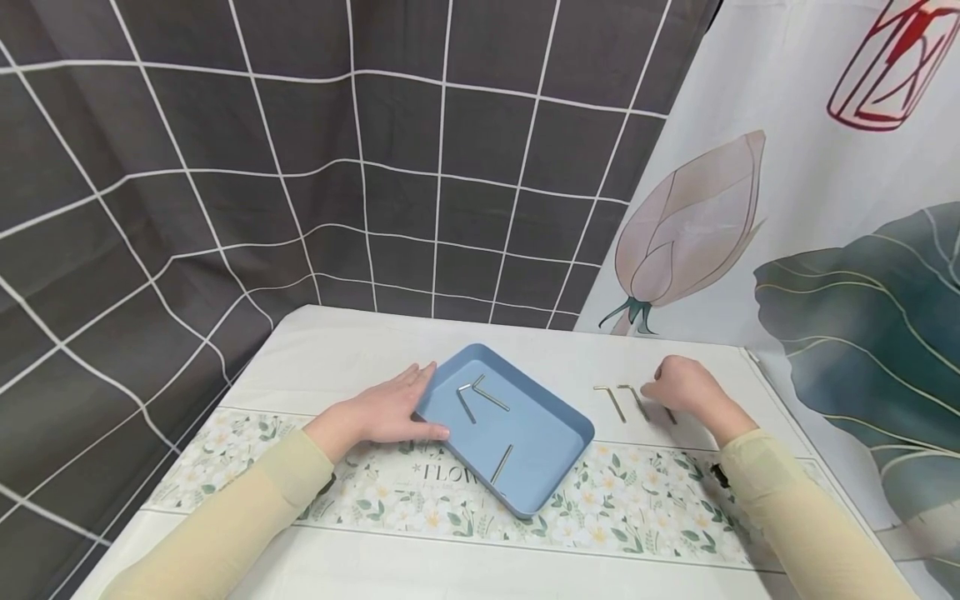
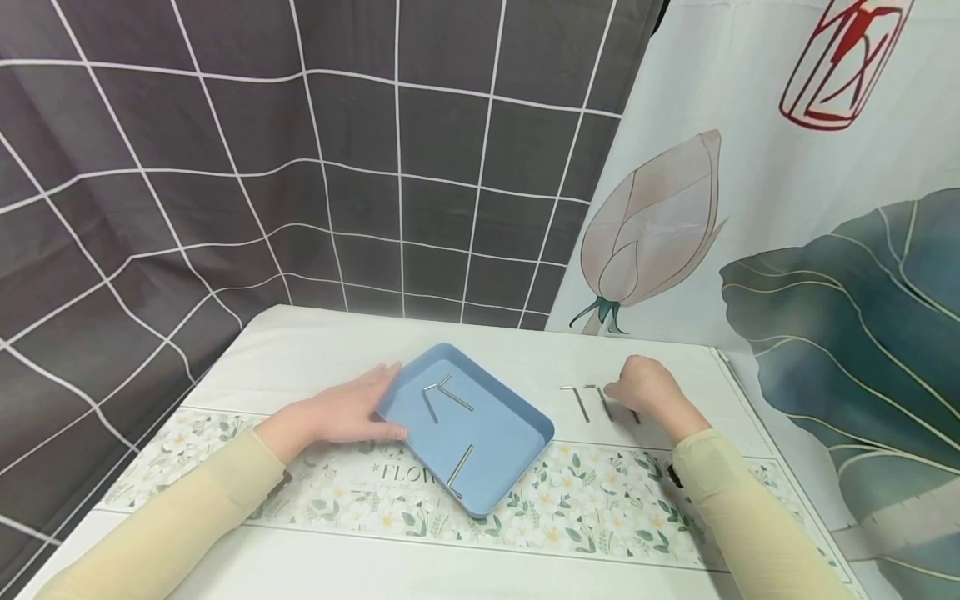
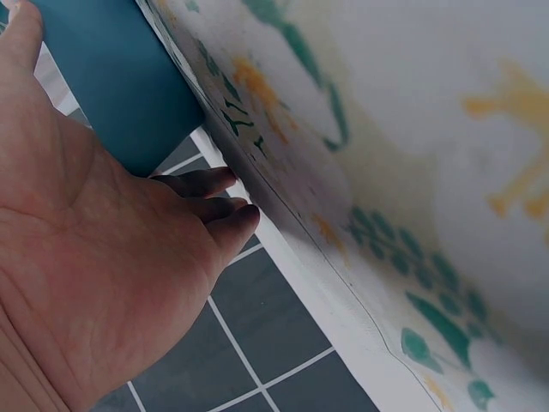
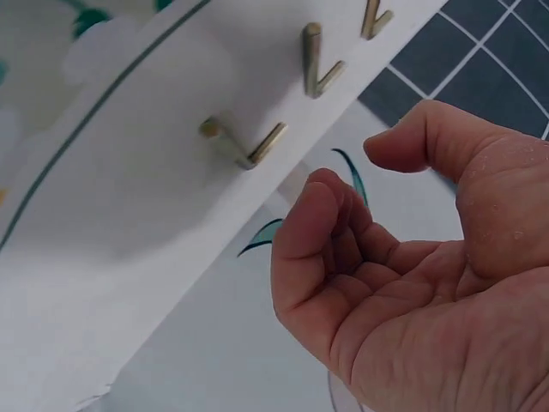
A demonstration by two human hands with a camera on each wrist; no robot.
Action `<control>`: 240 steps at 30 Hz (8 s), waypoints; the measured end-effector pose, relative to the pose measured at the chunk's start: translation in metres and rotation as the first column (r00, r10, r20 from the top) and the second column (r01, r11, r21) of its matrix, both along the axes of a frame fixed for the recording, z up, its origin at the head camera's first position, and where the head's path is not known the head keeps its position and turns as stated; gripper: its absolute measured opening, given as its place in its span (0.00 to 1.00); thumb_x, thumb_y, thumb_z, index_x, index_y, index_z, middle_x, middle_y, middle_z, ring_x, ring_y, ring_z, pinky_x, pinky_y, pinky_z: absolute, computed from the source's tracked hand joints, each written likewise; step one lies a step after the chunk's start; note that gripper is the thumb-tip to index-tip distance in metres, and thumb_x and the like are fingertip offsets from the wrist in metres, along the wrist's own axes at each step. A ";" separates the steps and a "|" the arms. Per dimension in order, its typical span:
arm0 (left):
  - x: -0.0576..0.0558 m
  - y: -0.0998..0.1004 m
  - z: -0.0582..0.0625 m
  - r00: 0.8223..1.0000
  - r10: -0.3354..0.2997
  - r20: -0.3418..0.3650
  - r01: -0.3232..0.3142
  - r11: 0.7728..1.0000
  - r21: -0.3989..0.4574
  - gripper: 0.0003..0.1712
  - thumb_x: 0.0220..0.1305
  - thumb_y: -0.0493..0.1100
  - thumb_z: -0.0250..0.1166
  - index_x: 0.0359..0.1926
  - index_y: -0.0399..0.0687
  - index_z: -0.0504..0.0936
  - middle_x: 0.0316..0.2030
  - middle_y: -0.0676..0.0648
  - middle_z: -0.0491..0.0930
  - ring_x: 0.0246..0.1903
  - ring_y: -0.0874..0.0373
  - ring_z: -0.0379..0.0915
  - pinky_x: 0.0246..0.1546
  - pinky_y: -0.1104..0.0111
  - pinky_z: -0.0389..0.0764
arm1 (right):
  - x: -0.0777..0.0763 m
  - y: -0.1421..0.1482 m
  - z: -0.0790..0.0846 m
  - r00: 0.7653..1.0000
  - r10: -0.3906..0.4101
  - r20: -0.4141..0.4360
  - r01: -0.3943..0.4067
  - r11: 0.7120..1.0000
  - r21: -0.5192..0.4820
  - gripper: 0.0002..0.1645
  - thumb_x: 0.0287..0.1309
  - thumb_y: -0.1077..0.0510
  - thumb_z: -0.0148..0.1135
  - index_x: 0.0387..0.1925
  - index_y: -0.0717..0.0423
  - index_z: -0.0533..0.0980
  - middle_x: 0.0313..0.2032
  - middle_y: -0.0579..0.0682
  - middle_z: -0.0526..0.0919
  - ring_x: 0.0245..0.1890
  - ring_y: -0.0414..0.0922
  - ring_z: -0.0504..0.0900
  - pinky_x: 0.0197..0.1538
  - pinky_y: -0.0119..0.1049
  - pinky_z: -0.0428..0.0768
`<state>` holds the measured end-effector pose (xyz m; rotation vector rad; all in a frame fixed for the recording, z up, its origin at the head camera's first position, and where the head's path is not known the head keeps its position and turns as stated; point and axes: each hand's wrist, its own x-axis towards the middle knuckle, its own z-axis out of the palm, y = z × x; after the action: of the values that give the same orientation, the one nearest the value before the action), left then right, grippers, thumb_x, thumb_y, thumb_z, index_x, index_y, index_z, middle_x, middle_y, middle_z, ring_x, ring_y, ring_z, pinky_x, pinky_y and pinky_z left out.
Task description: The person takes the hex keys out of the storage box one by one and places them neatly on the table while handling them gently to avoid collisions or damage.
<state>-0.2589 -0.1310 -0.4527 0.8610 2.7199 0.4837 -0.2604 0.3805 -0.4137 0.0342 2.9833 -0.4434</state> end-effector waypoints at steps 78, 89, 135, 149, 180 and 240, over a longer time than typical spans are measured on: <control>0.000 0.000 -0.002 1.000 -0.002 0.002 0.002 1.000 -0.016 0.77 0.67 0.86 0.61 0.90 0.37 0.40 0.89 0.35 0.44 0.88 0.37 0.38 0.86 0.44 0.53 | 0.020 -0.144 0.025 0.656 0.708 -0.261 -0.717 0.693 0.076 0.21 0.54 0.59 0.73 0.50 0.59 0.80 0.39 0.47 0.78 0.37 0.40 0.74 0.42 0.39 0.81; -0.002 0.000 -0.003 1.000 -0.003 -0.008 0.003 1.000 -0.018 0.77 0.67 0.86 0.60 0.91 0.37 0.39 0.89 0.35 0.43 0.88 0.36 0.38 0.85 0.43 0.53 | 0.023 -0.160 0.022 0.597 0.765 -0.241 -0.774 0.628 0.078 0.21 0.54 0.59 0.72 0.51 0.57 0.80 0.43 0.49 0.82 0.38 0.40 0.77 0.44 0.39 0.84; -0.001 0.001 -0.001 1.000 0.016 0.009 -0.016 1.000 -0.019 0.77 0.67 0.86 0.61 0.91 0.38 0.38 0.89 0.34 0.44 0.88 0.37 0.38 0.85 0.42 0.55 | 0.023 -0.200 -0.002 0.472 0.881 -0.035 -0.859 0.469 0.208 0.26 0.51 0.54 0.80 0.53 0.51 0.82 0.46 0.40 0.80 0.44 0.36 0.78 0.54 0.34 0.85; 0.001 0.001 0.000 1.000 0.010 0.004 -0.010 1.000 -0.012 0.77 0.67 0.85 0.62 0.91 0.37 0.40 0.89 0.35 0.45 0.88 0.37 0.39 0.85 0.43 0.55 | 0.025 -0.208 -0.009 0.459 0.888 0.031 -0.874 0.445 0.195 0.26 0.53 0.53 0.82 0.53 0.50 0.81 0.45 0.39 0.78 0.43 0.36 0.75 0.50 0.30 0.82; 0.002 0.001 0.002 1.000 0.008 0.009 -0.008 1.000 -0.007 0.76 0.68 0.84 0.62 0.90 0.36 0.40 0.89 0.35 0.45 0.88 0.38 0.39 0.85 0.42 0.56 | 0.029 -0.215 -0.019 0.403 0.913 0.057 -0.897 0.382 0.221 0.18 0.54 0.55 0.81 0.40 0.43 0.78 0.37 0.35 0.73 0.37 0.36 0.72 0.45 0.31 0.79; 0.004 0.001 0.004 1.000 0.006 0.006 -0.006 1.000 -0.004 0.77 0.67 0.85 0.62 0.90 0.36 0.41 0.89 0.35 0.44 0.88 0.37 0.39 0.85 0.43 0.54 | 0.018 -0.182 -0.012 0.489 0.869 -0.076 -0.862 0.494 0.114 0.20 0.47 0.65 0.70 0.23 0.41 0.67 0.24 0.34 0.68 0.24 0.32 0.66 0.29 0.26 0.68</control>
<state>-0.2550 -0.1298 -0.4490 0.8494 2.7177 0.4809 -0.2419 0.1990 -0.4255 -1.4860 2.6081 -0.1991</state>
